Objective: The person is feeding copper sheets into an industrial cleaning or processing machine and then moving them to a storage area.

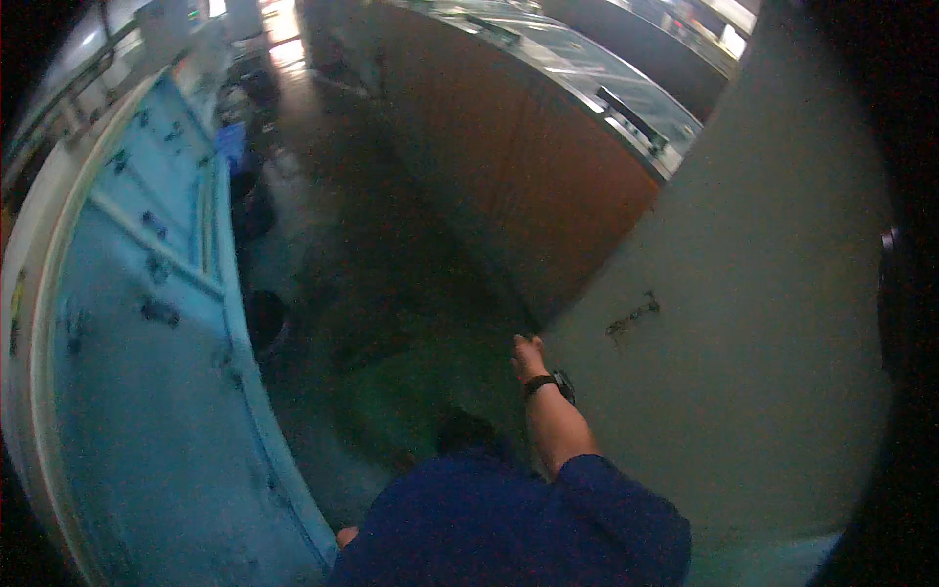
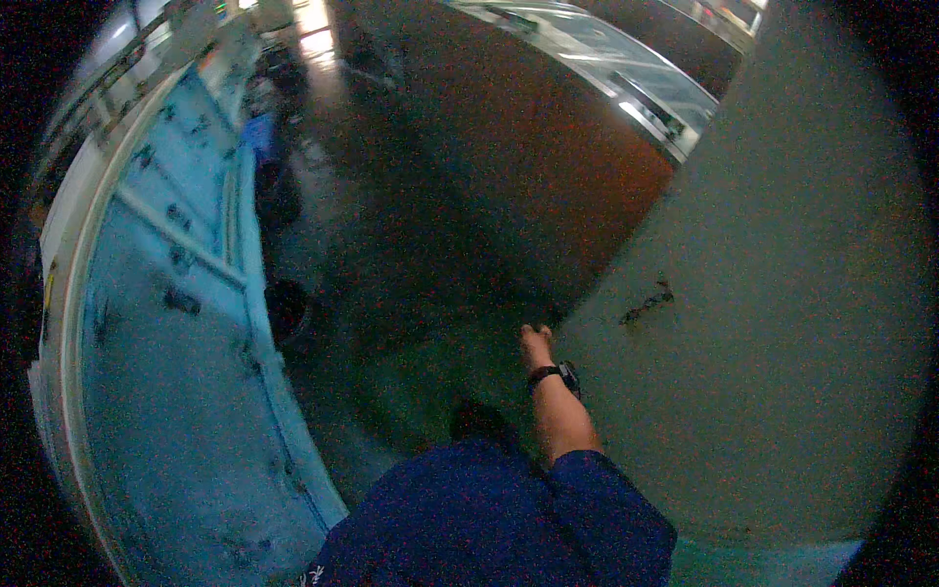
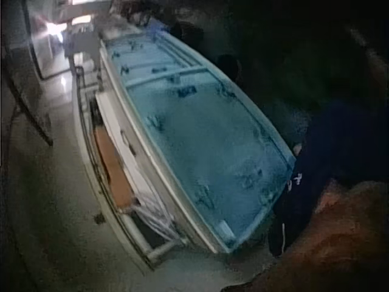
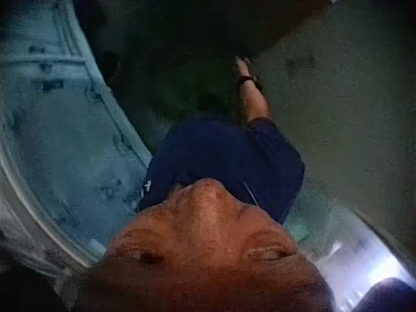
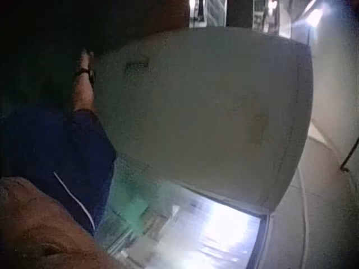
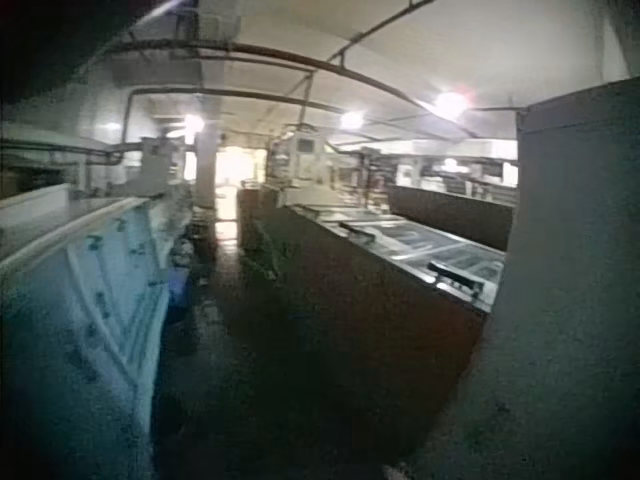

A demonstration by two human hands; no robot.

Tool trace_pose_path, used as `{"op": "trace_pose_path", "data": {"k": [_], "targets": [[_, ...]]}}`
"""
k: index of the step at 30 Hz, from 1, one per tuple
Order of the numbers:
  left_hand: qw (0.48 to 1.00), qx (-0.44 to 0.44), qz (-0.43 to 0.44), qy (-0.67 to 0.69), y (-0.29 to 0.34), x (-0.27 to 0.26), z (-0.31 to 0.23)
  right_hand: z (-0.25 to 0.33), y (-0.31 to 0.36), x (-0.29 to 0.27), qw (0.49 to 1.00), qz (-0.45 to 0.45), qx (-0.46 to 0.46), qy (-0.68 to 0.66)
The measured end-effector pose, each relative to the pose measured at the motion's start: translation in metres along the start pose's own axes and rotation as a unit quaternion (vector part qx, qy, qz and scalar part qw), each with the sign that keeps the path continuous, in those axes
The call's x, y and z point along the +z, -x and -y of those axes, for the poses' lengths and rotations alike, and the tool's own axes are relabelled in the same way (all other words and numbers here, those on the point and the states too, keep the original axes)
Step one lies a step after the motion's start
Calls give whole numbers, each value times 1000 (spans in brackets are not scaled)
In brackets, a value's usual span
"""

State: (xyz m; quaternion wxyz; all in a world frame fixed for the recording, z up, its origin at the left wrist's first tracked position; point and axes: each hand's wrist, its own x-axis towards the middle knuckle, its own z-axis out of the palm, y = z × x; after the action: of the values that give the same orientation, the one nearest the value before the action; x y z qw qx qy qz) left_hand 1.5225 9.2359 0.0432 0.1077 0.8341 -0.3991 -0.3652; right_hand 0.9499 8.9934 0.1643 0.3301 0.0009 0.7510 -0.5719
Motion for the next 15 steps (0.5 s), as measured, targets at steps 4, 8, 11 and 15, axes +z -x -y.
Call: {"op": "trace_pose_path", "data": {"k": [4, 8, 11, 15], "targets": [[988, 66, 137, -10, -126, -3, -93, -91, -156, -41, 954, 41, -278, 103], [980, 108, 159, -55, -210, 2, -184, -71, -143, -4, 660, -8, -396, 638], [964, 179, 185, -67, -269, 21, -262, -82, -144, 18, 991, 45, -81, 98], [923, 303, 217, -92, -241, 39, -482, -109, -189, 29, 918, 28, -240, 316]]}}
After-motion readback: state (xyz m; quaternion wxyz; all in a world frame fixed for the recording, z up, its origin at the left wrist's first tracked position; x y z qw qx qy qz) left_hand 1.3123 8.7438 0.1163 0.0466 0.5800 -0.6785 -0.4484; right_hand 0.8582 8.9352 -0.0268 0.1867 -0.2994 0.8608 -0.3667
